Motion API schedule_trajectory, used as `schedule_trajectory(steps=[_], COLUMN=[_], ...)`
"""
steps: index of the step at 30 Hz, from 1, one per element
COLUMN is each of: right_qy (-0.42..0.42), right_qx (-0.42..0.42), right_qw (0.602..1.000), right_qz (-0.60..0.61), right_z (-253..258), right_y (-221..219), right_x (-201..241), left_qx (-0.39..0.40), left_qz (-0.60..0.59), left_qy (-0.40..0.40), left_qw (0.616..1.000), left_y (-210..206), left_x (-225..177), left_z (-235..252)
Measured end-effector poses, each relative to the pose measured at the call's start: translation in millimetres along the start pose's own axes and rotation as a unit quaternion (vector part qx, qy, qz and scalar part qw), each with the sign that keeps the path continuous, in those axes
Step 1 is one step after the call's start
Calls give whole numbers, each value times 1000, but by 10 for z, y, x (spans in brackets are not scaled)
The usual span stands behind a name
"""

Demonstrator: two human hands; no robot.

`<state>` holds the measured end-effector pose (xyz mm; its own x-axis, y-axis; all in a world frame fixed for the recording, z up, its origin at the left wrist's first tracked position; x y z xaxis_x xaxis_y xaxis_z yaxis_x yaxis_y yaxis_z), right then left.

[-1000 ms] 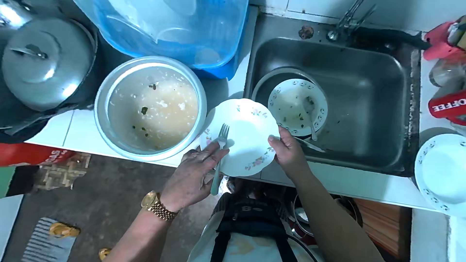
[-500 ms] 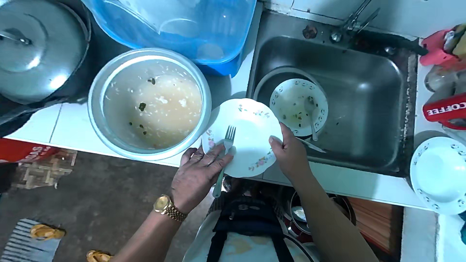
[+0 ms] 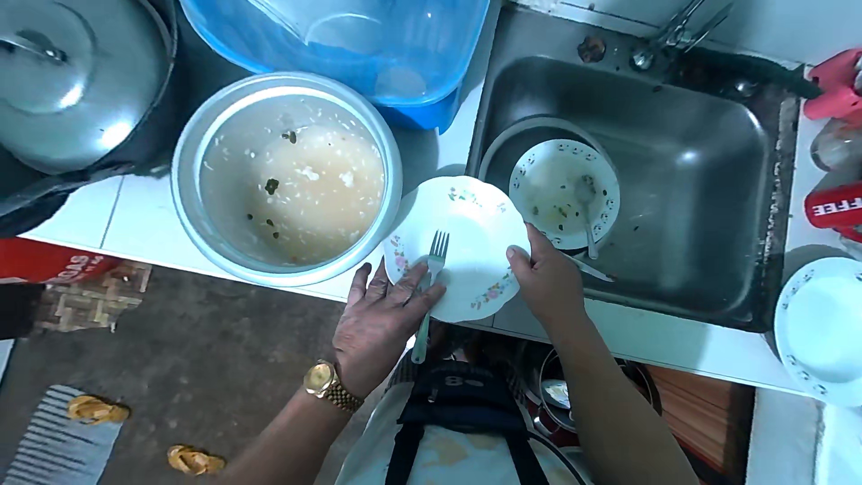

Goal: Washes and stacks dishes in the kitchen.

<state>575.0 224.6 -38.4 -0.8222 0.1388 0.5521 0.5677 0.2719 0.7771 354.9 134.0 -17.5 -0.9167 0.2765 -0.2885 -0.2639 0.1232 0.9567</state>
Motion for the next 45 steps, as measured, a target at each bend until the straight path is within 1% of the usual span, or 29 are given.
schedule_trajectory(steps=[3, 5, 6, 7, 8, 10, 11, 14, 16, 21, 23, 24, 25, 26, 27, 28, 29, 31, 34, 36, 38, 43, 45], right_qy=[4, 38, 85, 149, 207, 304, 332, 359, 361, 337, 337, 336, 327, 297, 249, 186, 113, -7, -121, -155, -160, -164, -163], right_qx=[4, -34, -73, -111, -126, -112, -91, -51, -38, -8, -34, -68, -109, -139, -153, -146, -111, -21, 58, 64, 64, 73, 78], right_qw=[1000, 996, 987, 972, 957, 930, 922, 912, 909, 899, 898, 899, 902, 912, 926, 944, 960, 974, 973, 970, 973, 982, 983], right_qz=[-15, -72, -114, -146, -161, -171, -180, -194, -202, -279, -282, -273, -259, -246, -237, -232, -232, -226, -186, -175, -153, -49, 34], right_z=[17, -6, -36, -75, -119, -196, -212, -210, -228, -239, -210, -173, -110, -7, 133, 306, 491, 783, 942, 955, 961, 943, 904], right_y=[12, 79, 127, 159, 153, 19, -87, -238, -192, 39, 196, 310, 438, 553, 642, 690, 690, 595, 411, 345, 316, 320, 349], right_x=[24, 116, 221, 352, 477, 652, 684, 661, 623, 450, 372, 326, 260, 154, 3, -196, -427, -882, -1366, -1477, -1504, -1578, -1592], left_qx=[8, 14, 16, 16, 16, 11, 13, 2, 0, 1, 2, -1, -6, -11, -12, -11, -11, -4, -9, -13, -13, -14, -4], left_qz=[5, 7, 8, 9, 9, 10, 14, 24, 32, 31, 20, 15, 12, 11, 10, 9, 8, 6, -9, -22, -33, -47, -55], left_qy=[7, 10, 12, 14, 18, 24, 26, 32, 34, 35, 34, 32, 29, 27, 27, 28, 29, 36, 45, 50, 55, 52, 48], left_qw=[1000, 1000, 1000, 1000, 1000, 1000, 999, 999, 999, 999, 999, 999, 999, 1000, 1000, 1000, 999, 999, 999, 998, 998, 997, 997], left_y=[-2, -4, -5, -5, -4, 3, -2, -5, 4, 8, 12, 15, 18, 19, 13, 8, 1, -20, -31, -36, -47, -27, -14], left_x=[-7, -15, -16, -17, -19, -31, -35, -37, -42, -33, -32, -33, -34, -34, -29, -25, -20, 9, 41, 55, 65, 82, 90], left_z=[-4, -7, -5, -1, -1, -10, -14, -11, -17, -22, -21, -15, -9, -6, -7, -6, -5, -9, -15, -12, -18, -28, -34])
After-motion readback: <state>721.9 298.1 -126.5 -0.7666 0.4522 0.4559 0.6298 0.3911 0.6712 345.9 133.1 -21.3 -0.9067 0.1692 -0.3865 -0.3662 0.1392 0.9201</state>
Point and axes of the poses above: each hand's wrist, its own z-axis towards the middle knuckle, its own y-axis out of the back of the hand, x = y × z, the point moved 9 cm from there along z, towards the middle knuckle, and after that the axes turned 3 degrees about y, right-handed, at the moved point
